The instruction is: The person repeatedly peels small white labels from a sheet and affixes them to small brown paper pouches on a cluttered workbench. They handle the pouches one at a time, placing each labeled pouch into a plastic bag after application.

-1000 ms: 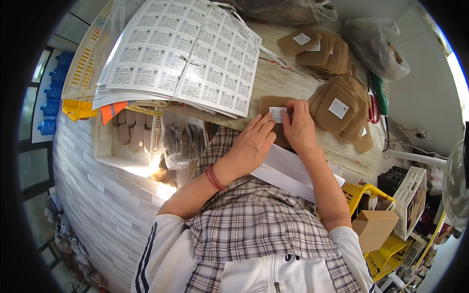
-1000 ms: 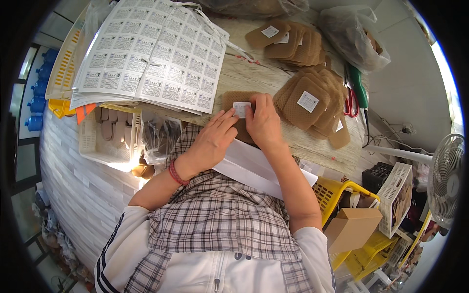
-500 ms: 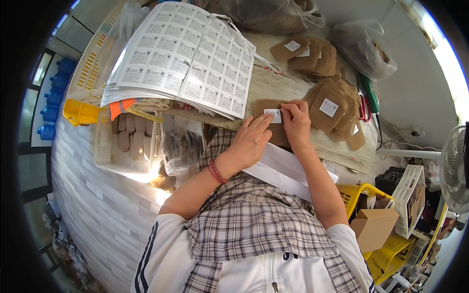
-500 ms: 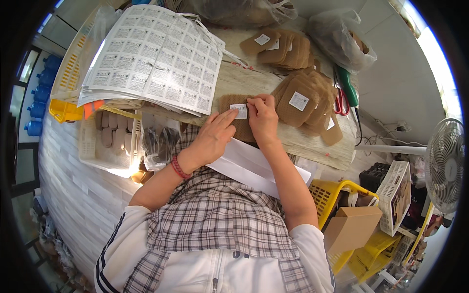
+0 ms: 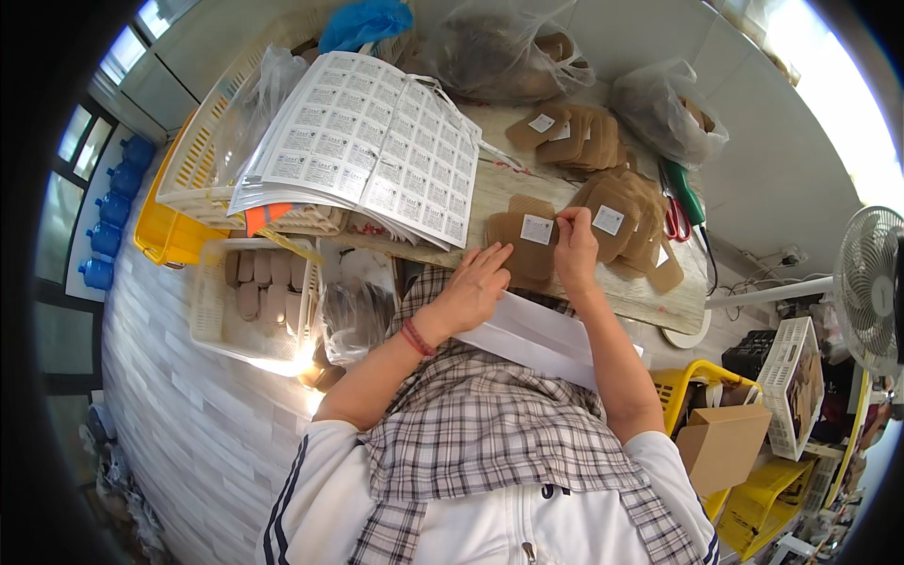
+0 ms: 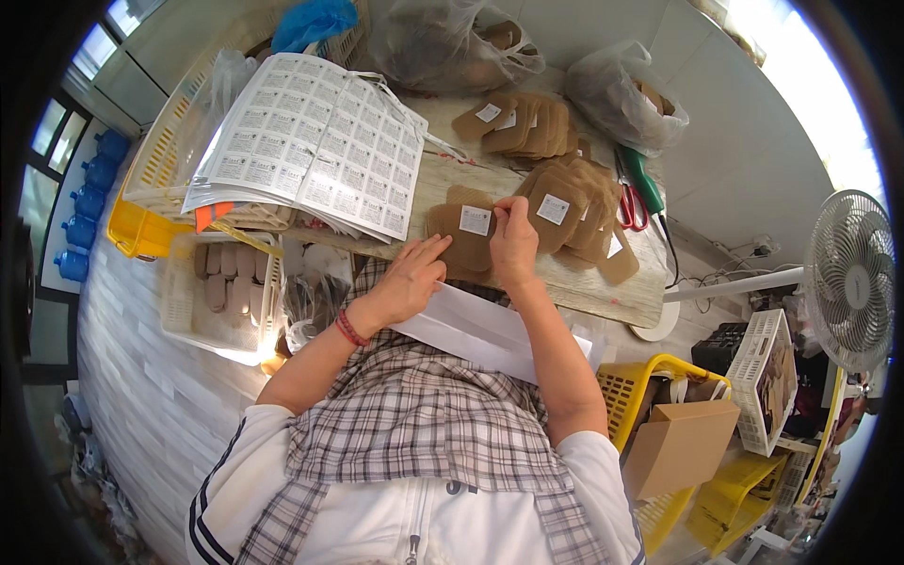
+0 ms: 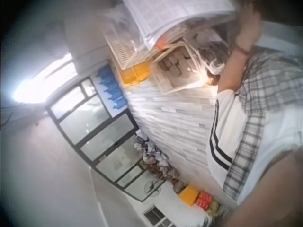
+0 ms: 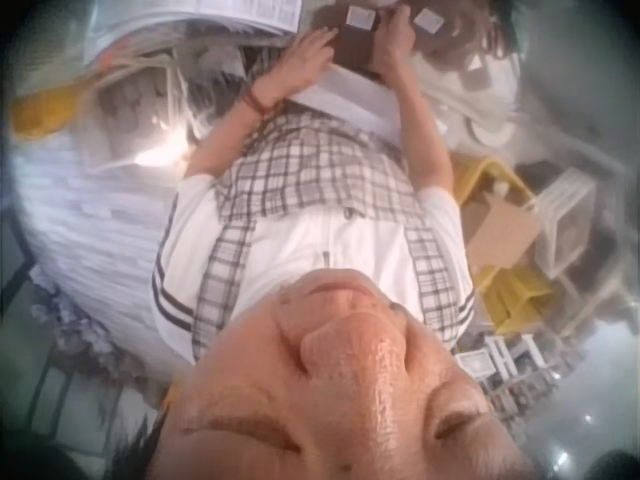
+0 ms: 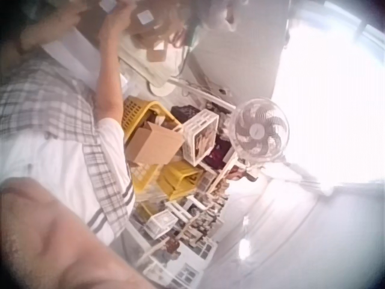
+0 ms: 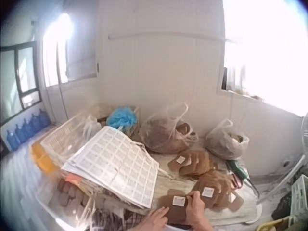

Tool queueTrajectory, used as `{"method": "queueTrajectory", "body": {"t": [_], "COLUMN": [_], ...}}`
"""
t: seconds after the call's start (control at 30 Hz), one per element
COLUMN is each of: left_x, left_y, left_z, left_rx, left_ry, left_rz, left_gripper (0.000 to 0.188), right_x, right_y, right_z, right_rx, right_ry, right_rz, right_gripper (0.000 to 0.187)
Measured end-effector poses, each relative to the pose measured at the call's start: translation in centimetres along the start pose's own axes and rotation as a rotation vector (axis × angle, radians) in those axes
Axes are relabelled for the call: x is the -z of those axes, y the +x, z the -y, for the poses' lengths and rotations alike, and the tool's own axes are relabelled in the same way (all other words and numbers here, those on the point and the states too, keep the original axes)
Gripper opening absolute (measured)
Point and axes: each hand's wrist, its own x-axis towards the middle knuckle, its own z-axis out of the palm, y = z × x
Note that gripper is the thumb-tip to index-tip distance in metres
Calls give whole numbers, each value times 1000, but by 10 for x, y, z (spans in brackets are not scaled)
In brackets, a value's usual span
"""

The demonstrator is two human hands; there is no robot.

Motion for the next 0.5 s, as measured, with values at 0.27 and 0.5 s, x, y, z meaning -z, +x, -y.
{"method": "queueTrajectory", "body": {"t": [0.27,0.5], "left_x": [9,10], "left_y": [-4,-18], "left_z": [-1,-3], "left_rx": [47,246], "left_ry": [-195,-466], "left_rz": [-62,-58], "left_gripper": [9,17], "right_x": [77,23], "right_y": [44,-91], "right_z": [4,67], "right_rx": [146,6], "right_ry": [-599,-9], "right_rz": [-281,364], "right_gripper": [27,36]}}
